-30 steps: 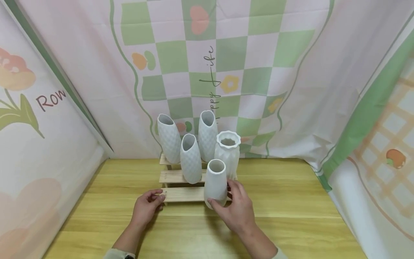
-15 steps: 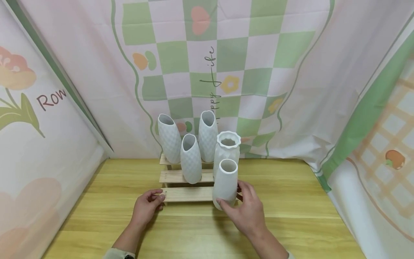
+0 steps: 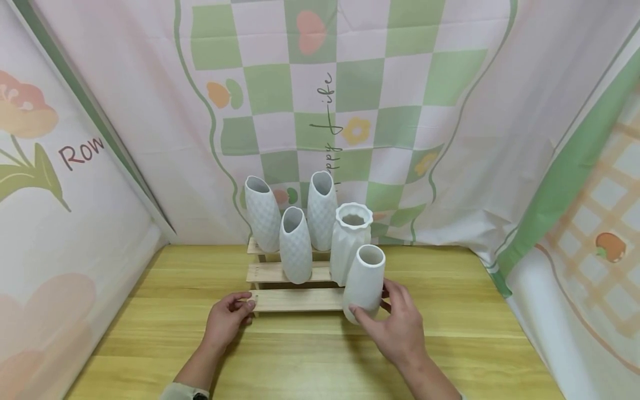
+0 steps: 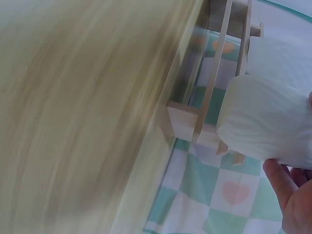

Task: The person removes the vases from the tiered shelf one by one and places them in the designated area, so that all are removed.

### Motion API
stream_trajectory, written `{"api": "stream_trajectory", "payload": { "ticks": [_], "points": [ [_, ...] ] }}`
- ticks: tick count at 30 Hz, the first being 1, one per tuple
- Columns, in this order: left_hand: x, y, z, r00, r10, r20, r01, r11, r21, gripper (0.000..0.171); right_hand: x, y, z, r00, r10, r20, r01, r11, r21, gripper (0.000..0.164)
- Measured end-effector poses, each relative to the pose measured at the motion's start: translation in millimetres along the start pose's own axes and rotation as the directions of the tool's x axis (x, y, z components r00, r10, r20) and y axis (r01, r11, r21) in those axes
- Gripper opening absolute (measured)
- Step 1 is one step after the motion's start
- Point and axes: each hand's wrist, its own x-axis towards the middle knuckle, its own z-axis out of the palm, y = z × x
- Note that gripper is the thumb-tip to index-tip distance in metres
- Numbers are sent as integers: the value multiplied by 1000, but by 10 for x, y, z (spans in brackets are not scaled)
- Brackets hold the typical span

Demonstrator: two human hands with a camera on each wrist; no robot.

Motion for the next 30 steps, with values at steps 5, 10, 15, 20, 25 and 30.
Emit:
{"api": "stream_trajectory", "payload": {
  "ticks": [5, 10, 15, 20, 25, 30],
  "points": [
    [4, -19, 1, 1000, 12, 0, -12, 1000, -2, 27, 6, 71, -37, 1000, 5, -10, -5, 1000, -9, 75],
    [11, -27, -5, 1000, -6, 6, 6, 1000, -1, 28, 15, 120, -70, 1000, 18, -20, -19, 1000, -14, 75],
    [12, -23, -13, 1000, -13, 12, 13, 1000, 0, 30, 42, 164, -100, 999, 33, -35, -33, 999, -23, 75],
    [19, -31, -16, 1000, -13, 13, 13, 1000, -7, 29, 76, 202, -129, 998, 48, -34, -49, 998, -30, 75],
    [24, -41, -19, 1000, -8, 17, 8, 1000, -11, 29, 114, 251, -163, 998, 56, -29, -58, 997, -43, 74],
    [26, -37, -18, 1000, -14, 16, 14, 1000, -14, 31, 155, 320, -178, 996, 83, -26, -84, 994, -65, 74]
  ]
}}
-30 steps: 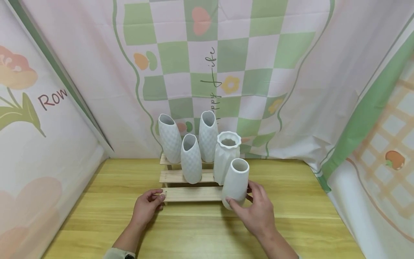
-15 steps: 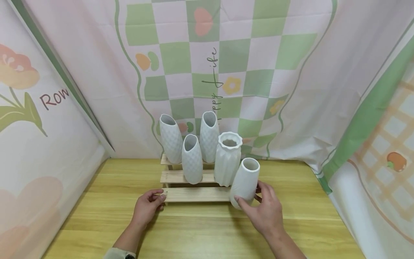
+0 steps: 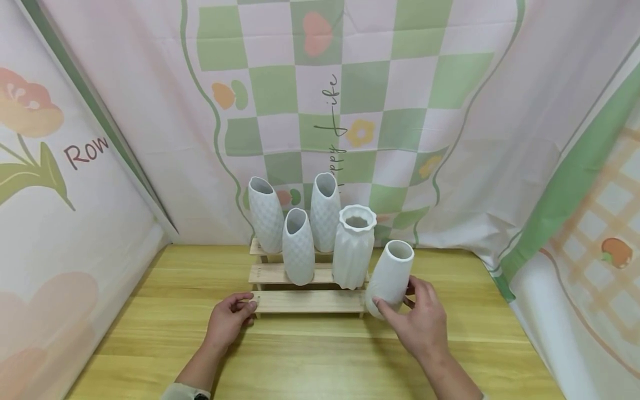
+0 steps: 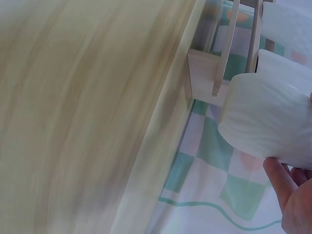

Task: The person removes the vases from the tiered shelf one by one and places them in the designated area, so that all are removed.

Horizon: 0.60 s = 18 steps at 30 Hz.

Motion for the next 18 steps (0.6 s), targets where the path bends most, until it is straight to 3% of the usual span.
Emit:
{"api": "stream_trajectory", "payload": {
  "ticks": [18],
  "points": [
    [11, -9, -2, 1000, -3, 4, 3, 1000, 4, 30, 194, 143, -8, 998, 45, 48, -42, 997, -62, 74]
  ]
}}
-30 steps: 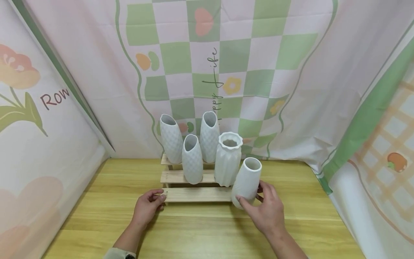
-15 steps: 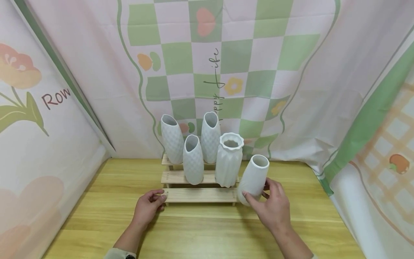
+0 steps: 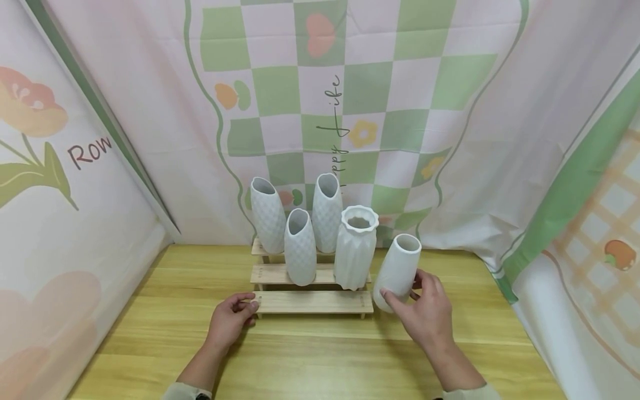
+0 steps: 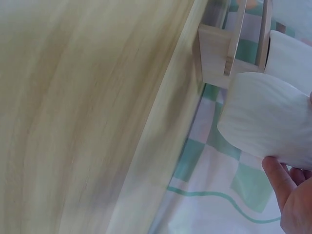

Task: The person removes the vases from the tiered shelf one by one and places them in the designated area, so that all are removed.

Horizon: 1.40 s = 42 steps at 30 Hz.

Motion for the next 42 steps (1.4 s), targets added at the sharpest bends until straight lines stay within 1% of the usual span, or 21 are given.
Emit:
{"api": "stream_trajectory", "payload": {
  "ticks": [4, 8, 17, 20, 31, 36, 37, 42],
  "points": [
    [4, 5, -1, 1000, -1, 1, 1, 1000, -5, 31, 52, 20, 9, 1000, 14, 14, -14, 1000, -1, 76],
    [7, 6, -1, 1000, -6, 4, 6, 1000, -15, 31, 93, 39, 16, 998, 44, 47, -44, 999, -1, 82],
    [-2, -5, 5, 1000, 6, 2, -6, 1000, -10, 31, 201, 95, 50, 984, 122, 128, -121, 993, -19, 95],
    [-2, -12, 4, 1000, 5, 3, -5, 1000, -4, 32, 234, 128, 65, 981, 140, 136, -136, 990, -40, 98],
    [11, -27, -6, 1000, 18, 5, -17, 1000, -14, 33, 359, 224, 131, 976, 157, 152, -144, 985, -96, 100],
    [-7, -5, -3, 1000, 12, 7, -12, 999, -47, 35, 410, 259, 169, 975, 161, 154, -146, 984, -105, 99],
    [-28, 37, 1, 1000, 8, 6, -8, 999, -49, 34, 418, 269, 175, 975, 162, 155, -147, 984, -106, 99],
    [-44, 63, 4, 1000, 5, 11, -4, 998, -60, 35, 445, 306, 209, 970, 175, 166, -161, 982, -98, 101]
  ]
}}
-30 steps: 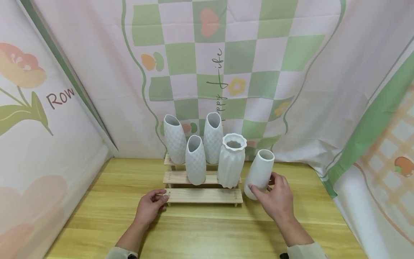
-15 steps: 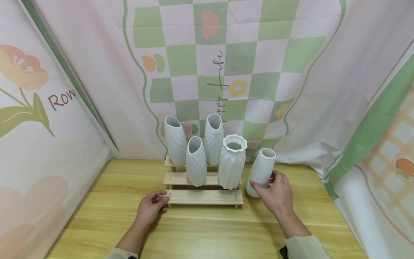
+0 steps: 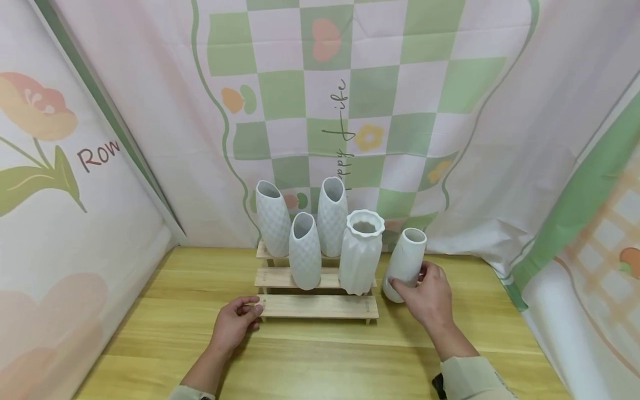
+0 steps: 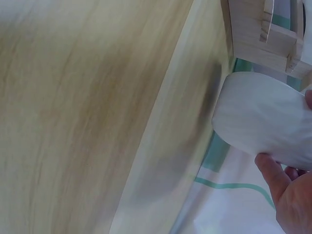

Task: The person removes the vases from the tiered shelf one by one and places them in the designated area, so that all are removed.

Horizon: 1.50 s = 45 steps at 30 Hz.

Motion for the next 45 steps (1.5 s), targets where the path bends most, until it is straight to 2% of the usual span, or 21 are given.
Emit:
{"api": "stream_trajectory", "payload": {
  "ticks": [15, 33, 45],
  "points": [
    [7, -48, 15, 1000, -1, 12, 1, 1000, -6, 36, 9, 55, 8, 1000, 8, -15, -8, 1000, 10, 99],
    [0, -23, 14, 1000, 2, -5, -2, 1000, 15, 33, 28, 54, 49, 1000, 1, -8, -1, 999, 35, 96],
    [13, -43, 12, 1000, -5, -17, 5, 1000, 31, 32, -8, 42, 53, 1000, 18, -2, -18, 998, 65, 102]
  ]
}}
